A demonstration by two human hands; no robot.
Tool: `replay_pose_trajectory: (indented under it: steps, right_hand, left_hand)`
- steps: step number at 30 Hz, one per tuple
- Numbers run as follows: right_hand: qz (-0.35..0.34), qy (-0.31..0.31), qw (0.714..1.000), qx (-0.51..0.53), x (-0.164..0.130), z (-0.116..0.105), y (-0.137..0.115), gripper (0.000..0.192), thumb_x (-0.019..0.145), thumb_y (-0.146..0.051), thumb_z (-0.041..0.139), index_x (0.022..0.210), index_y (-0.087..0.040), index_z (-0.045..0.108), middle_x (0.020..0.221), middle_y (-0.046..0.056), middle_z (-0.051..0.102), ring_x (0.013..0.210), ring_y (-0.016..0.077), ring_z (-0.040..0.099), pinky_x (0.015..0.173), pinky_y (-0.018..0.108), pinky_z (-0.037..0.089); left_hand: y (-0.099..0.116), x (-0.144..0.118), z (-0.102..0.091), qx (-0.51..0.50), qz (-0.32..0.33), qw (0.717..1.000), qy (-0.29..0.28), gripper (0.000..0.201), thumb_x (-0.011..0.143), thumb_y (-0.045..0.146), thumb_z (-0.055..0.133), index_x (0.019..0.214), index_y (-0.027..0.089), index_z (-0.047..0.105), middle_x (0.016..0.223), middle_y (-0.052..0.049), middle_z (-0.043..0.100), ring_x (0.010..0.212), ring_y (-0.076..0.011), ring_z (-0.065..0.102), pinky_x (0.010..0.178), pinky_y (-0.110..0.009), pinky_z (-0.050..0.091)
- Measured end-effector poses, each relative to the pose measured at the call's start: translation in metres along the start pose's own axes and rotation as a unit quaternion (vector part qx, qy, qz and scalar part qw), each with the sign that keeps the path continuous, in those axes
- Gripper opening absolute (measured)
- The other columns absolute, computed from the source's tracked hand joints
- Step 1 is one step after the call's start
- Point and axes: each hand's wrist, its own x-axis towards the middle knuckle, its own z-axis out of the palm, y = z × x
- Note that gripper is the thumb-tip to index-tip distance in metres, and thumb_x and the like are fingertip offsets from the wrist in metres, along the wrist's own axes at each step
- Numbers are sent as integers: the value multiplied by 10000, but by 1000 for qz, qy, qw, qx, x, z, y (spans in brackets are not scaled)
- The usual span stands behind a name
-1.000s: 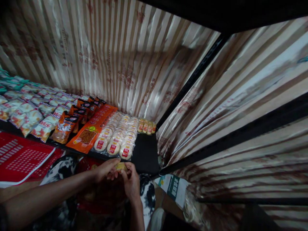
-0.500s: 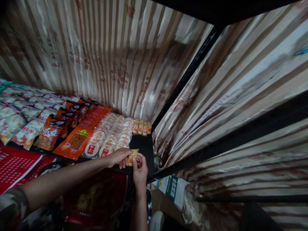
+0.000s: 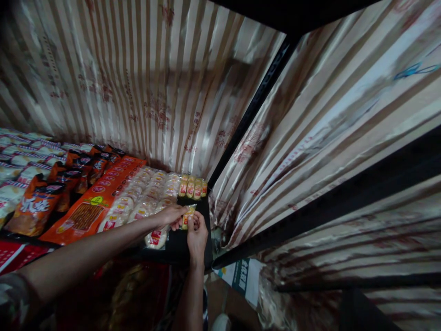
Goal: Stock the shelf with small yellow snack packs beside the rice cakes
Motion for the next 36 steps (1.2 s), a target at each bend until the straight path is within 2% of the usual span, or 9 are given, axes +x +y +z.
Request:
replay_pose_trajectory:
  steps: [3, 8, 14, 18, 22, 25, 28, 32, 36]
  right_hand:
    - [-2, 4, 999, -32, 14, 0, 4, 306, 799, -389, 585, 1017, -176, 604, 957, 77, 710, 872, 181, 671, 796, 312, 528]
    - [-14, 11, 995, -99, 38, -1, 7, 327, 804, -398, 550, 1043, -181, 604, 961, 83, 716, 883, 201, 676, 783, 321, 522]
    - [-19, 31, 978, -206, 60, -2, 6, 375, 819, -423, 492, 1066, -174, 623, 967, 92, 718, 885, 225, 661, 808, 336, 486]
    - [-11, 43, 972, -231, 69, -3, 12, 402, 826, -438, 455, 1072, -172, 629, 964, 92, 718, 888, 238, 658, 802, 342, 478]
    - [-3, 46, 969, -242, 74, -2, 20, 424, 828, -416, 425, 1095, -154, 625, 1018, 114, 709, 948, 253, 651, 837, 357, 476]
    - [-11, 66, 962, -265, 77, 0, 25, 475, 826, -378, 427, 1183, -114, 593, 1128, 158, 675, 1039, 276, 627, 899, 385, 463]
    - [-27, 95, 952, -289, 77, 3, 28, 515, 814, -331, 443, 1238, -62, 558, 1200, 204, 631, 1100, 294, 596, 953, 412, 439]
    - [-33, 130, 940, -315, 78, 2, 28, 454, 833, -307, 411, 1161, -61, 606, 1120, 208, 649, 1045, 300, 607, 924, 423, 455]
    - [-32, 114, 938, -325, 81, -2, 30, 455, 838, -256, 380, 1183, -56, 600, 1133, 198, 652, 1071, 287, 601, 936, 409, 455]
  left_hand:
    - [2, 13, 3, 13, 10, 1000, 11, 388, 898, 473, 490, 676, 155, 511, 467, 66, 493, 366, -77, 474, 407, -196, 420]
    - [9, 38, 9, 32, 13, 997, 67, 239, 905, 292, 515, 737, 133, 574, 485, 62, 485, 418, -74, 487, 452, -184, 450]
    - [19, 63, 16, 63, 36, 991, 111, 143, 889, 192, 499, 871, 120, 622, 679, 6, 618, 528, -78, 566, 511, -173, 469]
    - [18, 78, 18, 147, 41, 977, 147, 149, 836, 169, 575, 977, 131, 605, 797, -26, 676, 610, -96, 622, 521, -157, 461]
    - [14, 93, 19, 173, 47, 974, 139, 173, 828, 138, 564, 994, 148, 611, 802, -18, 694, 646, -88, 643, 537, -131, 454]
    - [15, 105, 19, 198, 54, 968, 146, 181, 823, 129, 561, 991, 138, 625, 793, -22, 698, 667, -97, 653, 560, -141, 461]
    - [21, 115, 19, 236, 71, 955, 165, 174, 831, 147, 559, 983, 131, 641, 818, -43, 702, 722, -117, 664, 615, -164, 473]
    - [31, 126, 19, 288, 102, 936, 177, 173, 820, 152, 562, 959, 138, 664, 909, -57, 705, 843, -145, 665, 690, -187, 481]
    - [41, 135, 20, 315, 106, 927, 175, 175, 807, 167, 573, 945, 141, 676, 874, -51, 707, 837, -155, 662, 712, -204, 489]
